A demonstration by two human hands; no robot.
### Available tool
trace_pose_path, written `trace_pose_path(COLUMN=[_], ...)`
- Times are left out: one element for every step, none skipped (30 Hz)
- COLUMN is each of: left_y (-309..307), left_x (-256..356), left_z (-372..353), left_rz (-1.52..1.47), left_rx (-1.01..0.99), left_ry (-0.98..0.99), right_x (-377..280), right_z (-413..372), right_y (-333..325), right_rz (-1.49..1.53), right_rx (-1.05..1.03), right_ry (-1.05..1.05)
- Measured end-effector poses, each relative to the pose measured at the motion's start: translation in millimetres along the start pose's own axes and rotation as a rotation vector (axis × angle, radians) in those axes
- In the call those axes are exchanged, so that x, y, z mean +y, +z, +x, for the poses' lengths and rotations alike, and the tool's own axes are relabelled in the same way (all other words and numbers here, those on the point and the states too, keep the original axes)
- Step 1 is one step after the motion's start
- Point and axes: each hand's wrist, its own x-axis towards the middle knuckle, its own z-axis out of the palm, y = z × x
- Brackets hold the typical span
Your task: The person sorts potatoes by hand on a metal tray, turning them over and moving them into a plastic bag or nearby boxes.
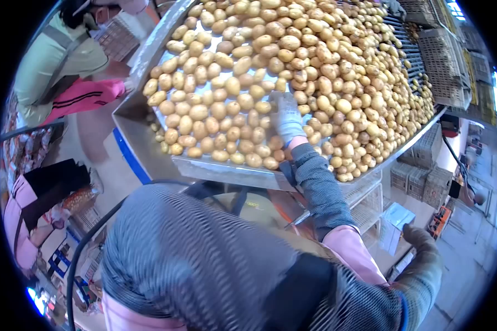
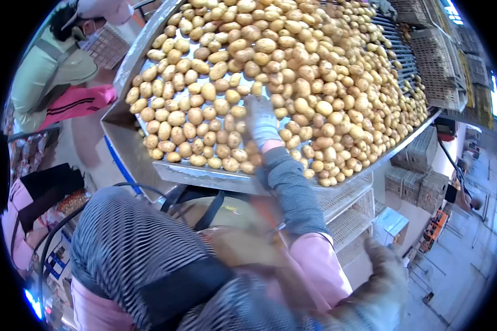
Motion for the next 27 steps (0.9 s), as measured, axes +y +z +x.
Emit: trace_pose_path(left_y=[-1, -1, -2, -3, -4, -4, -5, -6, -5, -5, -8, -8, -9, -9, -11, -12, -12, -11, -7, 6, 18, 38, 58, 77, 87, 98, 123], left_x=[1, 0, 0, 0, 1, 1, 2, 2, 3, 4, 3, 5, 7, 7, 7, 6, 6, 2, -4, -16, -28, -51, -69, -87, -94, -102, -115], left_z=[0, 1, 2, 2, 3, 4, 6, 8, 10, 11, 14, 14, 14, 14, 13, 12, 10, 7, 4, -7, -18, -39, -61, -83, -97, -112, -139], left_rz=[0.004, 0.006, 0.014, 0.022, 0.026, 0.023, 0.031, 0.039, 0.044, 0.047, 0.048, 0.055, 0.063, 0.068, 0.073, 0.083, 0.096, 0.082, 0.035, -0.109, -0.254, -0.399, -0.331, -0.264, -0.424, -0.573, -0.502], left_rx=[-0.003, -0.006, -0.001, -0.001, 0.001, 0.001, 0.003, 0.005, 0.004, -0.001, -0.007, -0.007, -0.006, -0.012, -0.019, -0.024, -0.023, -0.017, -0.008, 0.005, 0.02, 0.031, -0.021, -0.07, -0.108, -0.099, -0.045], left_ry=[0.002, -0.001, -0.002, -0.008, -0.01, -0.018, -0.017, -0.022, -0.029, -0.034, -0.04, -0.043, -0.052, -0.063, -0.072, -0.088, -0.11, -0.141, -0.175, -0.182, -0.188, -0.192, -0.17, -0.145, -0.415, -0.695, -0.802], right_x=[5, 9, 9, 10, 11, 0, -4, 12, 28, 34, 31, 18, -1, -12, -18, -23, -24, -34, -38, -23, -11, -7, -3, 5, 15, 34, 52], right_z=[-3, -8, -5, 4, 9, 20, 38, 60, 76, 88, 91, 76, 58, 32, 3, -18, -34, -48, -61, -76, -97, -126, -160, -196, -235, -278, -320], right_y=[4, 3, -9, -22, -37, -70, -95, -92, -83, -67, -49, -38, -29, -3, 16, 13, 7, -15, -37, -38, -42, -62, -80, -95, -107, -109, -112], right_rz=[0.182, 0.393, 0.6, 0.658, 0.716, 0.859, 0.931, 0.734, 0.524, 0.317, 0.113, 0.041, -0.024, 0.178, 0.38, 0.443, 0.505, 0.921, 1.326, 1.421, 1.418, 1.349, 1.299, 1.316, 1.36, 1.403, 1.442], right_rx=[0.132, 0.141, 0.16, 0.149, 0.125, 0.14, 0.13, 0.337, 0.516, 0.462, 0.405, 0.417, 0.429, 0.273, 0.119, 0.18, 0.237, 0.174, 0.096, 0.157, 0.168, 0.15, 0.119, 0.062, -0.005, -0.072, -0.135], right_ry=[0.031, 0.092, 0.146, 0.232, 0.325, 0.412, 0.592, 0.301, 0.023, -0.016, -0.051, -0.131, -0.224, -0.189, -0.143, -0.114, -0.098, 0.221, 0.563, 0.64, 0.638, 0.606, 0.588, 0.632, 0.72, 0.833, 0.95])
